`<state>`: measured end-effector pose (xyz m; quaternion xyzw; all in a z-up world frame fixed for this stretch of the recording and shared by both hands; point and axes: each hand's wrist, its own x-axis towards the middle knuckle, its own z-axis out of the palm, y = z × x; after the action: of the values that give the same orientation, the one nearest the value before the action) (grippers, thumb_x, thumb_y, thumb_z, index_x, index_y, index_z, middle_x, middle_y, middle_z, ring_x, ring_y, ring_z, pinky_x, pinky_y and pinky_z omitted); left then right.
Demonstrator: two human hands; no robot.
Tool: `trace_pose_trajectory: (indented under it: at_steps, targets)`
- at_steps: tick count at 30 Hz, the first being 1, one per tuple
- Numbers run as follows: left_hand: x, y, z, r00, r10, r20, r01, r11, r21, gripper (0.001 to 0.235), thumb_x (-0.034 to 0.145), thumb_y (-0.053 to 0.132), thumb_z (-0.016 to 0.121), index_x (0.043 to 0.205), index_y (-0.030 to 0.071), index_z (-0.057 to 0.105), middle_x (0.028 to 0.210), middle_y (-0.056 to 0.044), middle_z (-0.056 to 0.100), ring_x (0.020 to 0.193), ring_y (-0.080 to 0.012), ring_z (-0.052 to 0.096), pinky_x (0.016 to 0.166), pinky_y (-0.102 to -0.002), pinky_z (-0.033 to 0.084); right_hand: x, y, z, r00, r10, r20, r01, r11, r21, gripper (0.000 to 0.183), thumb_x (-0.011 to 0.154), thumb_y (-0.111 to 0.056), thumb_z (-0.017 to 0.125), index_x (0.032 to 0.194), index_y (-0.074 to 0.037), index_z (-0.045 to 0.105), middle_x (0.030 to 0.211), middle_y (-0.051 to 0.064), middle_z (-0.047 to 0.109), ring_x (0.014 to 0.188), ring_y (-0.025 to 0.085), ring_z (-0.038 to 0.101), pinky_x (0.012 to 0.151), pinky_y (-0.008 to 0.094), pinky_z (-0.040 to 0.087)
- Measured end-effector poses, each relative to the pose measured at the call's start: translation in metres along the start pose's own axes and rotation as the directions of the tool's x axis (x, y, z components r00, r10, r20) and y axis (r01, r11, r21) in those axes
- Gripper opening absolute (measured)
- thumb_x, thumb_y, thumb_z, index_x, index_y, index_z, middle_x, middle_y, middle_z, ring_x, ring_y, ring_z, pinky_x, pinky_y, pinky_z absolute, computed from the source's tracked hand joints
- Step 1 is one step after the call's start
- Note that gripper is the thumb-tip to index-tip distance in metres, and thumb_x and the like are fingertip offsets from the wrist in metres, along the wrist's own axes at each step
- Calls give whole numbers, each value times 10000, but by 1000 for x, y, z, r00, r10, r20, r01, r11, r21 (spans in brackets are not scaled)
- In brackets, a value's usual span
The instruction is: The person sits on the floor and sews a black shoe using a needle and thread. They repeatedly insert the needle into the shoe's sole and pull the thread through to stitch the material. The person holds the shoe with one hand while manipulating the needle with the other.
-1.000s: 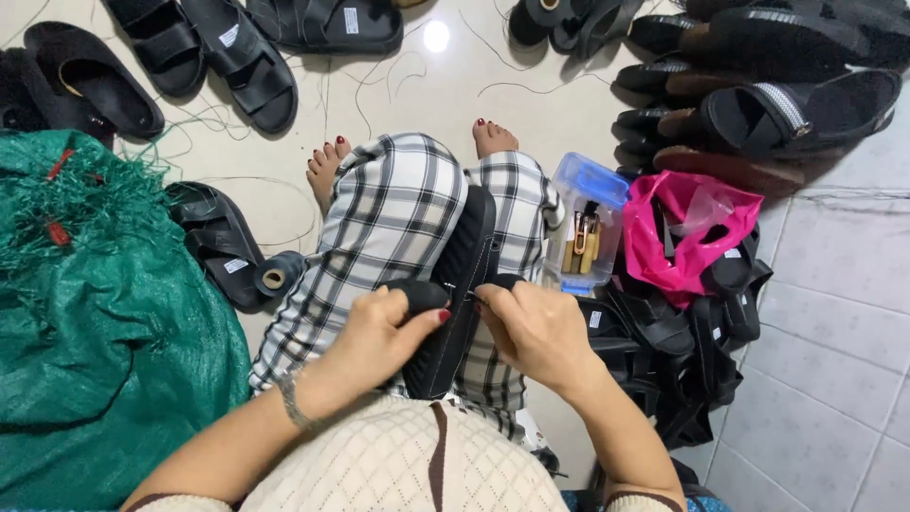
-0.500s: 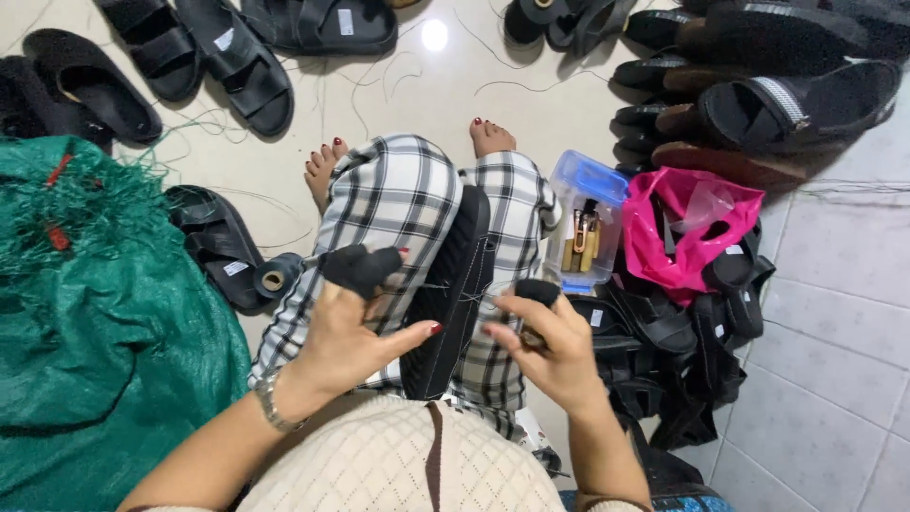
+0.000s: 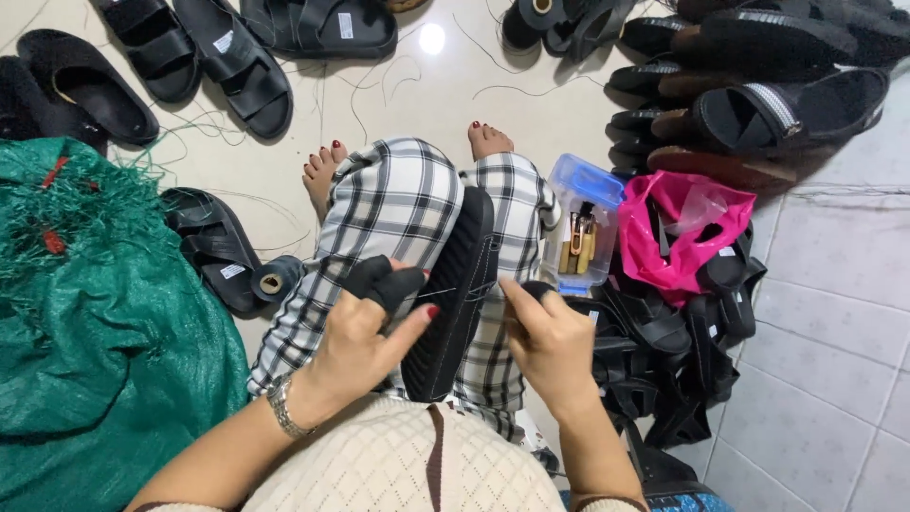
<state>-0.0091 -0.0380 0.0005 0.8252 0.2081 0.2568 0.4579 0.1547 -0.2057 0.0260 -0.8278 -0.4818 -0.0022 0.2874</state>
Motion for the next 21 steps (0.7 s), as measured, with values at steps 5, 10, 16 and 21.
trace_pose_trajectory:
  at_steps: [5, 10, 16, 21]
  targets:
    - [-24, -34, -22, 969, 198, -147, -153, 950, 271, 186, 753, -48, 818, 742, 53, 662, 645, -94, 555, 558, -324, 550, 608, -409, 445, -19, 37, 6, 958, -115, -263, 27, 948, -319, 114, 840, -102, 737, 911, -186, 764, 624, 37, 578, 493, 272, 544, 507, 346, 456]
    - [-5, -63, -111, 984, -164, -74, 152, 536, 831, 280, 963, 183, 770, 789, -8, 663, 1052, -268, 583, 705, -340, 538, 692, -449, 456, -13, 59, -58, 912, 152, -381, -293, 892, -344, 312, 825, 138, 680, 1109, 27, 749, 958, 138, 721, 621, 233, 497, 653, 364, 438]
    - [3, -4, -35, 967, -61, 249, -56, 897, 438, 434, 900, 312, 755, 623, 28, 580, 554, -127, 486, 504, -334, 557, 566, -392, 465, -3, 13, -2, 979, 140, 145, -179, 933, 312, 439, 746, -79, 760, 1179, -129, 709, 991, 81, 765, 872, 314, 724, 772, 368, 548]
    - [5, 5, -46, 642, -434, 632, 394, 894, 213, 512, 803, 426, 840, 598, 11, 622, 448, -153, 554, 402, -251, 540, 407, -342, 370, 0, 15, -9, 941, 66, 331, -203, 893, 401, 49, 868, -180, 754, 854, -133, 747, 633, 55, 702, 568, 274, 677, 557, 333, 534]
